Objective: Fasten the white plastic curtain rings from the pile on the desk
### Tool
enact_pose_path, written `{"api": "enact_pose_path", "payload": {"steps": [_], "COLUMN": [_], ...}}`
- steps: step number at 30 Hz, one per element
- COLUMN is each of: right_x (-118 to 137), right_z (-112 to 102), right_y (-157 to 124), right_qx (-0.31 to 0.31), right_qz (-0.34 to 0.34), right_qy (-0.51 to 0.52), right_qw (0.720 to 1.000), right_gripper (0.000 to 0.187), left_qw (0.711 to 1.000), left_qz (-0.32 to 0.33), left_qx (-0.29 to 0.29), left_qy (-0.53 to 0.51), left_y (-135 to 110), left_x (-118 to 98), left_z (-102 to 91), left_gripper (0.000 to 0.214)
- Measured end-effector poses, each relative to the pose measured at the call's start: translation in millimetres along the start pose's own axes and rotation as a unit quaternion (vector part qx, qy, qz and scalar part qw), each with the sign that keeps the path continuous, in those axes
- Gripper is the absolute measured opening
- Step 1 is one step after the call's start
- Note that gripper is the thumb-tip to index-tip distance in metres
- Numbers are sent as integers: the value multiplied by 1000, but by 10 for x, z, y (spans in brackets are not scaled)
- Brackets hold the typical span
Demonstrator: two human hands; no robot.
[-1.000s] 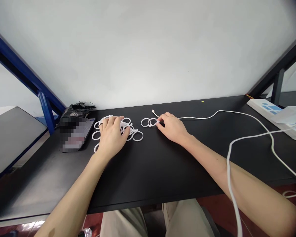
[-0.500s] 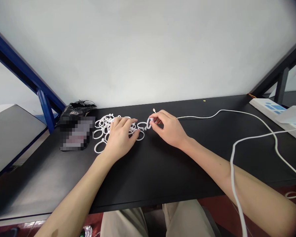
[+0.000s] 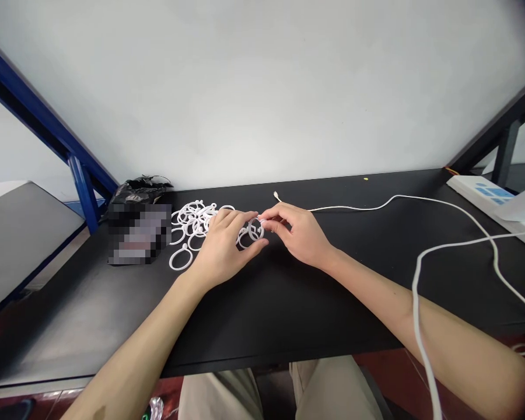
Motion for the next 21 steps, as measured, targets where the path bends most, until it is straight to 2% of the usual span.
{"api": "enact_pose_path", "payload": {"steps": [10, 13, 15, 18, 21], "right_x": [-96, -189, -265, -345, -392], "right_z": [26, 43, 64, 124, 239], "right_y": [15, 22, 31, 45, 48], "right_qx": [6, 15, 23, 37, 71], "right_qz": [40, 58, 66, 46, 16], "right_qy": [31, 22, -33, -161, -247], "right_qw": [999, 998, 997, 985, 966], "right_gripper": [11, 27, 35, 32, 29], "left_qw": [1000, 999, 997, 988, 977], "left_qz": [13, -9, -32, -73, -114], "left_qx": [-12, -28, -49, -74, -68], "left_qy": [7, 27, 58, 116, 168], "left_y": [5, 6, -11, -63, -125], "left_x": [-26, 40, 123, 280, 440], "left_z": [-2, -55, -119, -199, -213], "left_gripper": [31, 31, 31, 34, 40]}}
Point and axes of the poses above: each hand's wrist, its own y-axis towards the middle knuckle, its own z-axis out of the palm, x = y × z, the point moved 10 cm from there along y, towards the middle knuckle, and after that the axes turned 11 degrees about z, right-handed, at the moved point
